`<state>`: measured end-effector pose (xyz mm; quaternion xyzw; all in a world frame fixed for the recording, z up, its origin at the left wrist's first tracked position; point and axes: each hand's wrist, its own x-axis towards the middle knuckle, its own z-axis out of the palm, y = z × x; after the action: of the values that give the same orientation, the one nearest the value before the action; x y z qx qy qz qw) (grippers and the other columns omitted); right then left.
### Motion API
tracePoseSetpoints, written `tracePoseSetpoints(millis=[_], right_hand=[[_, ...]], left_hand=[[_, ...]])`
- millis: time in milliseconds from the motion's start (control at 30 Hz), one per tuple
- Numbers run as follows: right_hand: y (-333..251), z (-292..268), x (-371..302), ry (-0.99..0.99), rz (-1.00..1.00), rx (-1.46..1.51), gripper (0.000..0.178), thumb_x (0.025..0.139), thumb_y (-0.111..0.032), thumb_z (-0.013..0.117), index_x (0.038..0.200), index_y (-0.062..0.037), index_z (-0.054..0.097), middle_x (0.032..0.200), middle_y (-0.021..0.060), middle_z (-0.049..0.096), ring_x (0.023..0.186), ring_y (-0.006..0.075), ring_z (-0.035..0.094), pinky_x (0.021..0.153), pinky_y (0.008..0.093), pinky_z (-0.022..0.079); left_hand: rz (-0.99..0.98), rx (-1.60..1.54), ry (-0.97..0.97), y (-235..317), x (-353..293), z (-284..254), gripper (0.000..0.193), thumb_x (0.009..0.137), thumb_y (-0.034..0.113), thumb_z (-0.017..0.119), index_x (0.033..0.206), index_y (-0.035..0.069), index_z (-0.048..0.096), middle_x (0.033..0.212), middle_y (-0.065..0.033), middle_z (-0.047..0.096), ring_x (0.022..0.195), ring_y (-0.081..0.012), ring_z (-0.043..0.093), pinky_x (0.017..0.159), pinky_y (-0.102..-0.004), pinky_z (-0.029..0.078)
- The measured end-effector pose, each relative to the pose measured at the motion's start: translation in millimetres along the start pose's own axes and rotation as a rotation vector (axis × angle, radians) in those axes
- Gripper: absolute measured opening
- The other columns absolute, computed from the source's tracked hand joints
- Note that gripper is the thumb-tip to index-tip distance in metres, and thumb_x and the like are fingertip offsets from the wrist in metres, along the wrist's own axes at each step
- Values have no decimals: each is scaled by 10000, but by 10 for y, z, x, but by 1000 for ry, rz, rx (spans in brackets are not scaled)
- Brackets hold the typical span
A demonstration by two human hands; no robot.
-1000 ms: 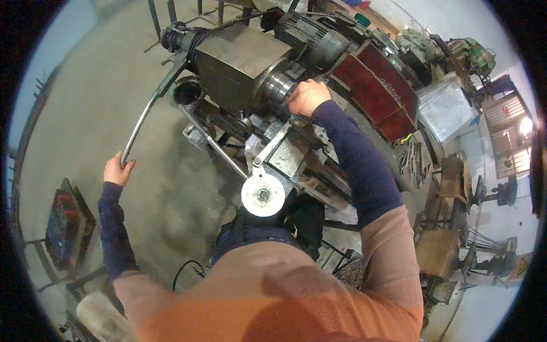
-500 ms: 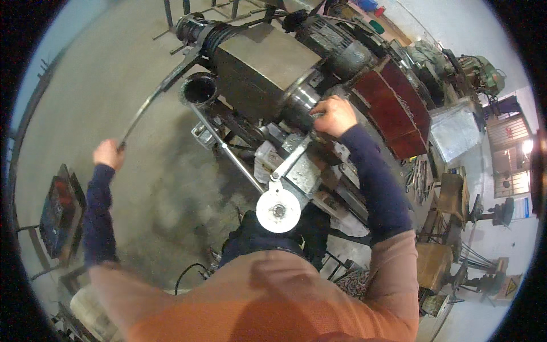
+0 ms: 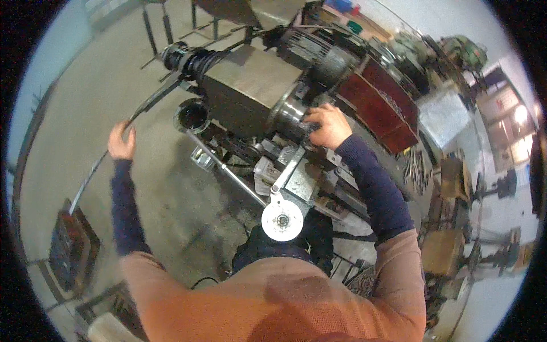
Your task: The person operates a metal lathe, repeatedly inserting small metal rods into the chuck, turning the machine on, and removing the rods after machining. The person handles the rods by hand and uses the lathe controls to start and stop the machine.
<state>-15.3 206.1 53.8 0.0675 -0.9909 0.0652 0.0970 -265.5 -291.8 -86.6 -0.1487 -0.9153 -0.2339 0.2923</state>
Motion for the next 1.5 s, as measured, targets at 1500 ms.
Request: tracePoseSetpoints(millis=[1500], right_hand=[[448,503,-6474,-154,2159,-281,413,688,-327,572,975,-33,612,996,208,610,897,374,584,778,447,452]], left_hand=[[-1005,-821,-291,1910,-878,1022,263,730,17,501,959,-72,409,672,-161,600,491,-230,612,391,-287,452]])
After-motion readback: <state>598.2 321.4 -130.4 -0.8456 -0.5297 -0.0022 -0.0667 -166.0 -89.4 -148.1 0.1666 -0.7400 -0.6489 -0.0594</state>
